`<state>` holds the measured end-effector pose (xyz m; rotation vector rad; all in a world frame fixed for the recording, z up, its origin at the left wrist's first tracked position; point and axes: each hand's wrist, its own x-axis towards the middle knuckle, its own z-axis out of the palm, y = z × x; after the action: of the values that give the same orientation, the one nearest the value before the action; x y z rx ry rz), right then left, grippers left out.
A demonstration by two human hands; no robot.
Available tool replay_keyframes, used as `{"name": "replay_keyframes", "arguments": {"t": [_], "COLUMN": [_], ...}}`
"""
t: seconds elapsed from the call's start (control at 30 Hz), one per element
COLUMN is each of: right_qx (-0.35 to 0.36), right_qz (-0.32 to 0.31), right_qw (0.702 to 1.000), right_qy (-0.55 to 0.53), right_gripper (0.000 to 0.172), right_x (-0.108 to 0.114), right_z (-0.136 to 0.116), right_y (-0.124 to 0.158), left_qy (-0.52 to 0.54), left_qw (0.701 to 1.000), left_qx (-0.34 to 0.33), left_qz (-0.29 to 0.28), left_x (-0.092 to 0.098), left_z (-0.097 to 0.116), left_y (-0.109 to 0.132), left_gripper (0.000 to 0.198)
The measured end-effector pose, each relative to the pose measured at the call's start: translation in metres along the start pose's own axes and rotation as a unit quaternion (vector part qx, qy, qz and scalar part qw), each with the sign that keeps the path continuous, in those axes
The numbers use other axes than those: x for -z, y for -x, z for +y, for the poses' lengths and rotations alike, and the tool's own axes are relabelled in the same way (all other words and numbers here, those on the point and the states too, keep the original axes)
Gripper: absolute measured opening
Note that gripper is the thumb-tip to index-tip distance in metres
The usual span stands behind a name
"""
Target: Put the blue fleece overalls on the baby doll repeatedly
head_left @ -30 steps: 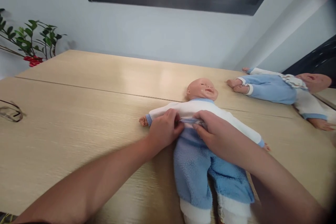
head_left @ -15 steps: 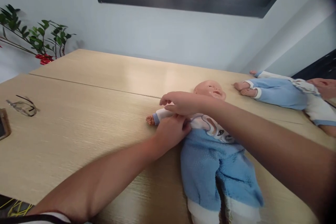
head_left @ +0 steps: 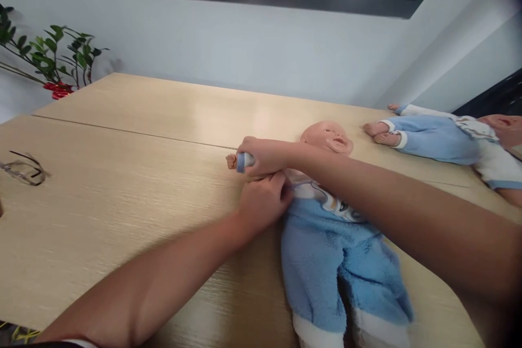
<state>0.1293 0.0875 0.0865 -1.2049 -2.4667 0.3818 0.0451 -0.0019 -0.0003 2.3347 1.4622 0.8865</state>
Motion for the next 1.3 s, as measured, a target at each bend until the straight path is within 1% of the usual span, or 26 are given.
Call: {"name": "replay_keyframes", "arguments": {"t": [0.03,0.07,0.1,0.13,0.2,0.23,0.27,0.33,0.43,0.53,0.63,0.7,0.77,0.97,1.07,1.2,1.3], "right_qx": [0.028,0.050,0.057,0.047,0.001,-0.018,-0.026,-0.024,-0.013,0.009,0.039,0.051,0.057,0.070,0.063,0.036,0.048], "right_qz": [-0.045,-0.078,-0.091,-0.080,-0.007,0.035,0.063,0.081,0.063,0.059,0.041,0.016,-0.009,-0.059,-0.086,-0.090,-0.080], "right_qw": [0.999,0.996,0.994,0.995,1.000,0.999,0.998,0.996,0.996,0.996,0.996,0.997,0.997,0.996,0.994,0.995,0.996], "right_qy": [-0.008,-0.019,-0.028,-0.033,-0.024,-0.010,0.007,0.035,0.059,0.066,0.062,0.060,0.054,0.023,0.003,-0.012,-0.016], "right_gripper": [0.017,0.024,0.035,0.047,0.066,0.072,0.073,0.069,0.060,0.053,0.046,0.042,0.040,0.044,0.046,0.042,0.044], "right_x": [0.009,0.017,0.026,0.033,0.046,0.051,0.055,0.061,0.064,0.063,0.063,0.064,0.065,0.065,0.070,0.075,0.070], "right_z": [0.002,0.005,0.007,0.010,0.012,0.011,0.010,0.005,-0.005,-0.013,-0.015,-0.014,-0.011,0.000,0.006,0.011,0.015], "right_y": [0.000,0.001,0.004,0.010,0.026,0.037,0.049,0.071,0.097,0.111,0.118,0.121,0.123,0.127,0.127,0.128,0.126], "left_qy": [0.001,0.006,0.014,0.025,0.047,0.058,0.068,0.087,0.109,0.123,0.148,0.164,0.175,0.228,0.243,0.239,0.223], "left_qw": [1.000,1.000,0.999,0.999,0.997,0.996,0.995,0.988,0.970,0.952,0.932,0.924,0.922,0.917,0.917,0.924,0.926], "left_qx": [0.014,0.025,0.034,0.038,0.027,0.011,-0.012,-0.067,-0.145,-0.196,-0.222,-0.226,-0.217,-0.186,-0.172,-0.158,-0.199], "left_qz": [0.000,0.003,0.012,0.024,0.052,0.066,0.079,0.109,0.161,0.200,0.245,0.263,0.269,0.268,0.266,0.254,0.231], "left_x": [0.000,0.001,0.001,0.002,0.004,0.004,0.005,0.006,0.009,0.012,0.015,0.017,0.018,0.019,0.018,0.016,0.017], "left_z": [-0.001,-0.003,-0.004,-0.006,-0.008,-0.009,-0.009,-0.008,-0.006,-0.003,-0.002,-0.002,-0.002,0.000,-0.003,-0.018,-0.026], "left_y": [-0.001,-0.003,-0.004,-0.005,-0.006,-0.005,-0.004,-0.001,0.004,0.006,0.007,0.007,0.007,0.010,0.010,0.005,0.001], "left_gripper": [0.010,0.010,0.011,0.011,0.011,0.010,0.009,0.009,0.010,0.011,0.012,0.015,0.017,0.020,0.021,0.021,0.020]}}
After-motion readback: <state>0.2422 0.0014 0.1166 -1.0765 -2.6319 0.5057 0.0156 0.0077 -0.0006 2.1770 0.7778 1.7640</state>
